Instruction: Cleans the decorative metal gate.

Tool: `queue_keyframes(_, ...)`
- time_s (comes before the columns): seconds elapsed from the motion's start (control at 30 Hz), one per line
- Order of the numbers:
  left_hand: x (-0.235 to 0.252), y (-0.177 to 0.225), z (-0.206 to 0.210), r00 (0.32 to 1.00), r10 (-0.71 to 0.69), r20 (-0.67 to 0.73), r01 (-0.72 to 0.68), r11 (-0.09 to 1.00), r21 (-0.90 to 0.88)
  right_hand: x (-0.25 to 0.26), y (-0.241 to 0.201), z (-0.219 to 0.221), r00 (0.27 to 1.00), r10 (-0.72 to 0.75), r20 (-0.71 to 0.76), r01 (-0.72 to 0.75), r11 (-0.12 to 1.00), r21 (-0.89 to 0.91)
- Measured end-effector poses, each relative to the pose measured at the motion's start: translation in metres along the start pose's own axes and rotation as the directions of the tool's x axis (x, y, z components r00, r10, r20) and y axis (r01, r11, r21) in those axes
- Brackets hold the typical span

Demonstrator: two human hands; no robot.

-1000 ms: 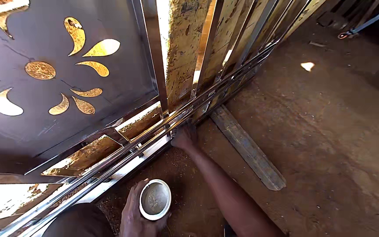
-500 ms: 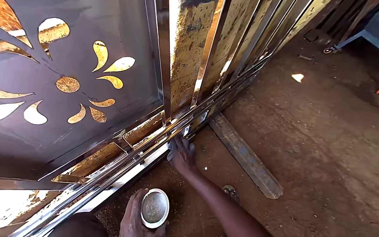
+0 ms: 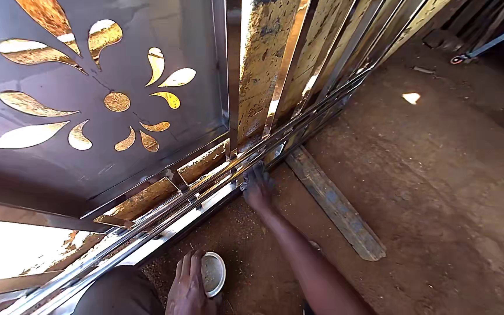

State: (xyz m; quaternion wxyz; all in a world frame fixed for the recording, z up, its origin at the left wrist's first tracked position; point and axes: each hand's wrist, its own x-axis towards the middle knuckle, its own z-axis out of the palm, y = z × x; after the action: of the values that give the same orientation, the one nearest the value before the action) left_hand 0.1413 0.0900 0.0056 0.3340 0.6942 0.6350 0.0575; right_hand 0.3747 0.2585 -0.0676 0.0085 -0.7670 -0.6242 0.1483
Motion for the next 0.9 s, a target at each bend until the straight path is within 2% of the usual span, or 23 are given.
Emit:
queue_keyframes(0.1, -0.003, 0.007, -0.005, 0.985, -0.142, 0.098, 0.129, 0.983, 0.128, -0.044, -0.049, 0.029, 0.999, 0.031, 0.036, -0.036, 0.987, 0.155)
queue_keyframes(0.13, -0.004, 0.009, -0.008, 0.975, -0.176, 0.138, 0.153, 0.975, 0.161, -0.059, -0.058, 0.036, 0.999, 0.000, 0.042, -0.008, 0.980, 0.200)
queue_keyframes(0.23, -0.005, 0.016, -0.013, 0.936, -0.247, 0.251, 0.183, 0.950, 0.253, -0.092, -0.056, 0.043, 0.970, -0.240, -0.050, 0.243, 0.916, 0.321)
queue_keyframes(0.3, -0.005, 0.018, -0.013, 0.909, -0.278, 0.309, 0.184, 0.936, 0.301, -0.086, -0.047, 0.041, 0.933, -0.360, -0.019, 0.354, 0.903, 0.245)
queue_keyframes(0.37, -0.003, 0.019, -0.009, 0.887, -0.300, 0.350, 0.186, 0.927, 0.325, -0.062, -0.053, 0.019, 0.939, -0.314, 0.140, 0.295, 0.945, 0.141)
queue_keyframes(0.47, -0.002, 0.020, -0.003, 0.876, -0.310, 0.371, 0.187, 0.925, 0.331, -0.038, -0.091, -0.009, 0.929, -0.066, 0.365, 0.058, 0.998, 0.033)
queue_keyframes(0.53, -0.004, 0.022, -0.005, 0.883, -0.305, 0.356, 0.192, 0.928, 0.318, -0.058, -0.103, -0.001, 0.922, -0.071, 0.382, 0.053, 0.997, 0.057)
queue_keyframes(0.6, -0.002, 0.024, -0.014, 0.882, -0.312, 0.354, 0.201, 0.927, 0.316, -0.086, -0.099, 0.013, 0.899, -0.187, 0.396, 0.156, 0.982, 0.110)
queue_keyframes(0.67, -0.001, 0.025, -0.017, 0.864, -0.334, 0.377, 0.216, 0.922, 0.320, -0.090, -0.080, 0.015, 0.874, -0.264, 0.407, 0.245, 0.964, 0.100)
queue_keyframes(0.73, -0.002, 0.025, -0.017, 0.844, -0.358, 0.400, 0.228, 0.914, 0.336, -0.066, -0.062, 0.006, 0.902, -0.248, 0.353, 0.250, 0.967, 0.041)
queue_keyframes(0.8, -0.004, 0.022, -0.014, 0.833, -0.375, 0.405, 0.239, 0.906, 0.349, -0.049, -0.063, 0.005, 0.935, -0.167, 0.312, 0.184, 0.983, -0.027)
queue_keyframes(0.9, -0.007, 0.017, -0.015, 0.842, -0.391, 0.371, 0.259, 0.897, 0.357, -0.075, -0.093, 0.025, 0.934, -0.149, 0.324, 0.140, 0.989, 0.053)
